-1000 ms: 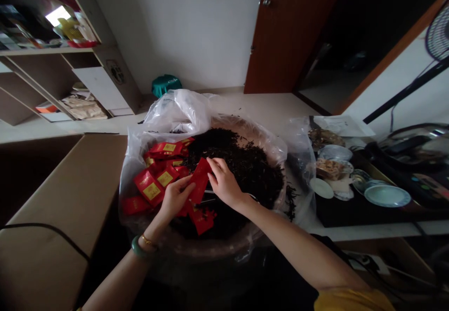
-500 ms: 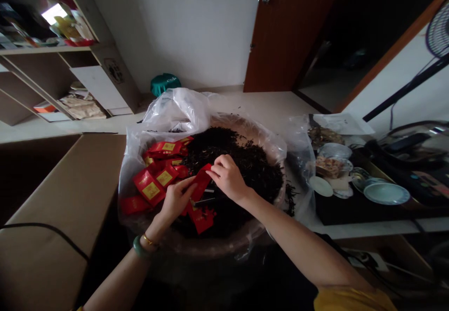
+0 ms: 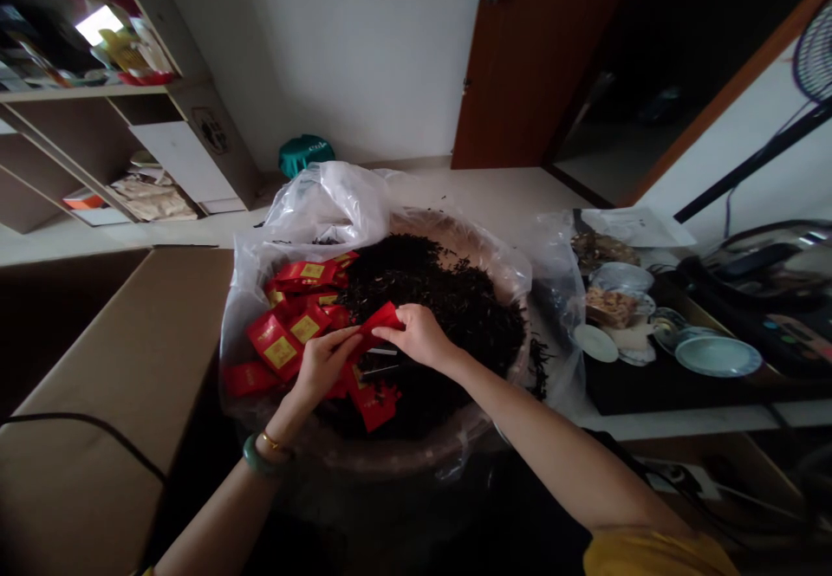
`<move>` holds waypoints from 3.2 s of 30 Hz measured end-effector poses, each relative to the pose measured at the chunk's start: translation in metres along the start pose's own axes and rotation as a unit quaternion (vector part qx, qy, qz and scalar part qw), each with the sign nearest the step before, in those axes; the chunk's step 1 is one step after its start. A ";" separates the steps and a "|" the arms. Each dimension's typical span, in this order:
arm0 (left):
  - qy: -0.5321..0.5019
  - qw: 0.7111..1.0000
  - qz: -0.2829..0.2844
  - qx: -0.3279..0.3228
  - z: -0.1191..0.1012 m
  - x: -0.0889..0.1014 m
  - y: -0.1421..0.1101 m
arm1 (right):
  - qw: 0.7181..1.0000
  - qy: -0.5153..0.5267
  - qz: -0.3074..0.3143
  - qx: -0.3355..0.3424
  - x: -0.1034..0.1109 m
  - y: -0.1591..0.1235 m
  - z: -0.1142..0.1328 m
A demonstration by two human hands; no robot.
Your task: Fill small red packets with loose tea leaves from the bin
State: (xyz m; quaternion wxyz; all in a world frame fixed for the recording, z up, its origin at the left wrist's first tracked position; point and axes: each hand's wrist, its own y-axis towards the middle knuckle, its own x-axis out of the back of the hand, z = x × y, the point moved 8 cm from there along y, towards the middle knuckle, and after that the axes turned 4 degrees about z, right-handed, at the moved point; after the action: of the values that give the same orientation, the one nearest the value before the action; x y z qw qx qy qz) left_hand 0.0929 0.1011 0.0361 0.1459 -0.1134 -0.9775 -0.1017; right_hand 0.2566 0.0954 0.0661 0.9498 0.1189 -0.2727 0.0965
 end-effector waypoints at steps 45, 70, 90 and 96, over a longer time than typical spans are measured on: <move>0.447 0.856 -0.053 -0.255 -0.051 -0.007 -0.021 | 0.889 0.424 0.138 -0.108 -0.044 -0.001 0.003; 0.308 0.937 -0.076 -0.143 -0.026 0.015 0.002 | 0.995 0.043 -0.019 -0.087 0.032 0.017 -0.035; 0.298 0.943 -0.069 -0.128 -0.022 0.012 0.005 | 0.900 -0.372 0.152 -0.169 -0.009 0.015 -0.054; 0.297 0.944 -0.069 -0.123 -0.020 0.012 0.006 | 0.896 -0.360 0.171 -0.194 -0.013 0.015 -0.059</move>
State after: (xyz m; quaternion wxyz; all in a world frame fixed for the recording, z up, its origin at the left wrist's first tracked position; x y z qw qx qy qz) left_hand 0.0883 0.1042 0.0594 0.4074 -0.0273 -0.8750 -0.2602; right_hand 0.2708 0.1242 0.0131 0.7598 -0.0892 -0.6254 0.1536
